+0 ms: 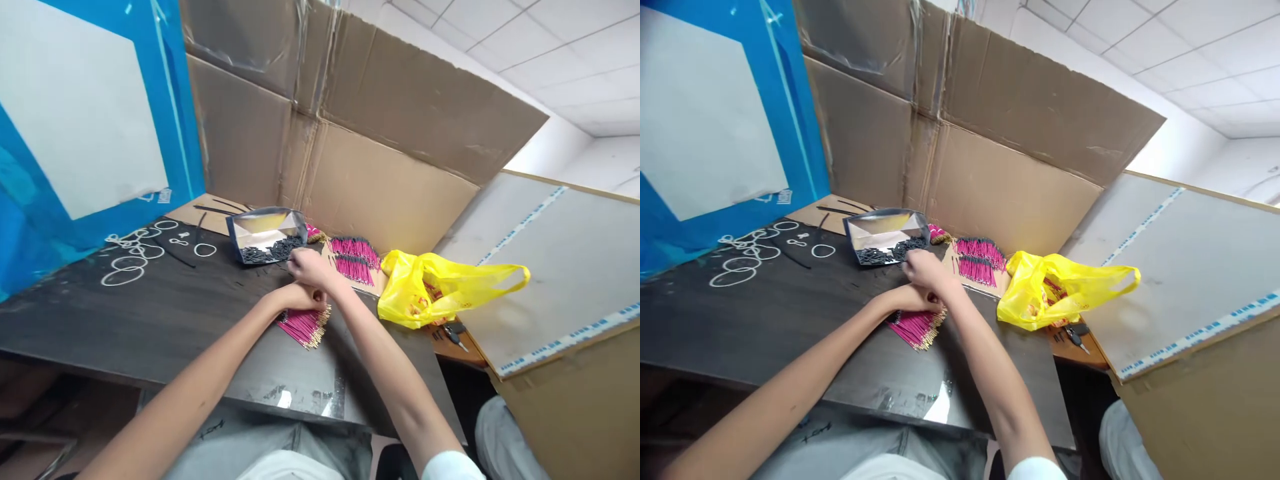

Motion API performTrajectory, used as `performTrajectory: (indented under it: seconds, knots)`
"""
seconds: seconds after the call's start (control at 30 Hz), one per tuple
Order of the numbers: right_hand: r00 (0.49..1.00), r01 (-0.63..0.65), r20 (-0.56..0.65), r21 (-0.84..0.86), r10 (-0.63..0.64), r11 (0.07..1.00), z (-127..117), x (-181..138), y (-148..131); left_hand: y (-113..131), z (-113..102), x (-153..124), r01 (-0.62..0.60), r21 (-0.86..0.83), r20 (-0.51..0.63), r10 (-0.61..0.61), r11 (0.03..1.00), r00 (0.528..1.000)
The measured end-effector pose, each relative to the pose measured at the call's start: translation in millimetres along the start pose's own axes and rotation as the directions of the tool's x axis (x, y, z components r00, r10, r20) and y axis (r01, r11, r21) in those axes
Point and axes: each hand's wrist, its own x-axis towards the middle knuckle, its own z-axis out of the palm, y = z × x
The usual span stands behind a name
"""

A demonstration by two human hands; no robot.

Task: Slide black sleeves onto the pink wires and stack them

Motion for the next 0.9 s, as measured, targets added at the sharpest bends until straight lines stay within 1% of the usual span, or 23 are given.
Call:
performTrajectory:
  seconds: [0.1, 0.13, 0.17, 0.2, 0.27, 0.33, 0.4, 0.5, 0.6, 0.67, 0.73, 0.9]
  knots:
    - [0.991, -0.127, -0.035, 0.008, 0.127, 0.992, 1, -57, 45, -7, 2, 9, -0.047, -0.038, 0.103, 0.050, 0.998, 0.993]
    - [0.983, -0.178, -0.040, 0.015, 0.178, 0.984, 5, -76, 58, -9, 1, 11, -0.055, -0.050, 0.114, 0.061, 0.997, 0.992]
    - [0.966, -0.254, -0.045, 0.038, 0.256, 0.966, 11, -92, 69, -11, 1, 13, -0.062, -0.062, 0.118, 0.069, 0.996, 0.991]
    - [0.950, -0.307, -0.039, 0.056, 0.310, 0.950, 17, -106, 77, -12, 0, 14, -0.065, -0.071, 0.120, 0.073, 0.995, 0.990]
    - [0.929, -0.369, 0.003, 0.076, 0.370, 0.926, 30, -125, 87, -13, -3, 14, -0.057, -0.075, 0.124, 0.066, 0.996, 0.990]
    - [0.919, -0.392, 0.055, 0.065, 0.389, 0.917, 39, -133, 87, -12, -6, 14, -0.040, -0.064, 0.141, 0.049, 0.997, 0.989]
    - [0.916, -0.396, 0.087, 0.058, 0.391, 0.916, 43, -134, 85, -10, -9, 13, -0.028, -0.056, 0.159, 0.037, 0.998, 0.987]
    - [0.918, -0.395, 0.047, 0.102, 0.393, 0.913, 42, -135, 83, -8, -17, 14, -0.012, -0.046, 0.186, 0.020, 0.999, 0.982]
    - [0.927, -0.375, 0.031, 0.143, 0.375, 0.916, 41, -140, 85, -5, -25, 15, 0.033, -0.017, 0.258, -0.027, 0.999, 0.966]
    - [0.927, -0.374, 0.033, 0.142, 0.373, 0.917, 40, -143, 85, -3, -28, 15, 0.049, -0.001, 0.287, -0.046, 0.999, 0.957]
    - [0.926, -0.378, 0.039, 0.128, 0.376, 0.917, 41, -144, 85, -1, -29, 14, 0.059, -0.001, 0.279, -0.056, 0.998, 0.959]
    - [0.932, -0.364, 0.042, 0.095, 0.361, 0.927, 43, -141, 84, 1, -26, 14, 0.116, -0.057, 0.212, -0.102, 0.992, 0.972]
